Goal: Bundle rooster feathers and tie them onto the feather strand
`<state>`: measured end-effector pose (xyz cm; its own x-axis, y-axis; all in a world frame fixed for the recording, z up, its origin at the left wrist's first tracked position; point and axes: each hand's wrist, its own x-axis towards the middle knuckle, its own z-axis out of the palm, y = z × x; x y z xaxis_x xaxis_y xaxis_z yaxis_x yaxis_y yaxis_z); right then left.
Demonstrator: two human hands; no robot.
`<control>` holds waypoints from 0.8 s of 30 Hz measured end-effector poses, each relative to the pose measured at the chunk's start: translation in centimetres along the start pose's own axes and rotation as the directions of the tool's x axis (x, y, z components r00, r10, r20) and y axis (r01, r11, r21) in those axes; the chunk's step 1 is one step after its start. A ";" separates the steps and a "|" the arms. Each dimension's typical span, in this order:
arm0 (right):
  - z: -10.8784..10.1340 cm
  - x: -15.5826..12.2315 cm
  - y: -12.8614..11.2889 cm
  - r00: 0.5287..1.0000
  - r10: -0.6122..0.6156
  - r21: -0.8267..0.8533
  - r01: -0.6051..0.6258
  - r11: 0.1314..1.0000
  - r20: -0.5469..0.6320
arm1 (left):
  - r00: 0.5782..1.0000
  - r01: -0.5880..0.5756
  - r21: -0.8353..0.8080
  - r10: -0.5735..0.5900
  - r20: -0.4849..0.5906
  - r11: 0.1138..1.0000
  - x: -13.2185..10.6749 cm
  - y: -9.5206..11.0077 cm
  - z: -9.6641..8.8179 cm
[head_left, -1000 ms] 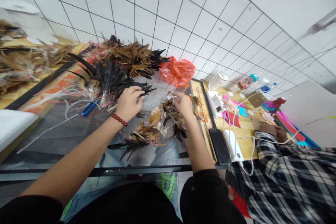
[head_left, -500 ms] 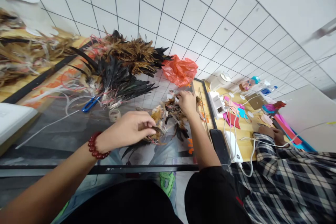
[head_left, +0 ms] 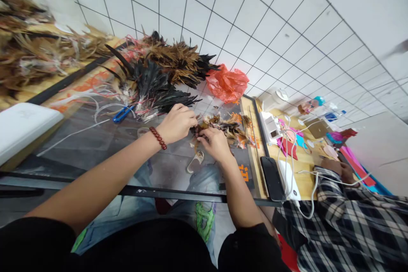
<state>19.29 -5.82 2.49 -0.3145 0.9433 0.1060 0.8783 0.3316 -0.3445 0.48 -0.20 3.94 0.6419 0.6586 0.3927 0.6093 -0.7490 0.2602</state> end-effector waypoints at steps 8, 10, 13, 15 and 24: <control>1.5 -0.3 1.1 0.968 0.132 0.089 -0.115 0.989 -0.214 | 0.969 -0.070 0.003 0.069 -0.235 0.998 -0.4 0.5 2.5; 1.8 -0.1 1.3 0.951 0.184 0.164 -0.146 0.976 -0.250 | 0.960 -0.018 -0.028 0.009 -0.279 0.999 -0.8 0.6 2.7; 2.0 0.4 1.7 0.885 0.346 0.551 -0.128 0.824 -0.312 | 0.904 0.108 -0.156 -0.162 -0.395 0.982 -1.2 0.8 2.8; 1.9 0.7 1.7 0.860 0.430 0.790 -0.053 0.611 -0.275 | 0.866 0.128 -0.318 -0.262 -0.425 0.939 -1.2 1.0 3.0; 2.0 0.6 -0.6 0.967 0.255 0.993 -0.003 0.117 -0.027 | 0.937 0.153 -0.986 -0.327 0.121 0.072 -0.5 2.3 4.1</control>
<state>17.84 -5.53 0.88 -0.0704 0.9967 0.0401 -0.2541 0.0209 -0.9669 3.49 -1.96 0.78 0.4592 0.8707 0.1763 -0.3167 -0.0250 0.9482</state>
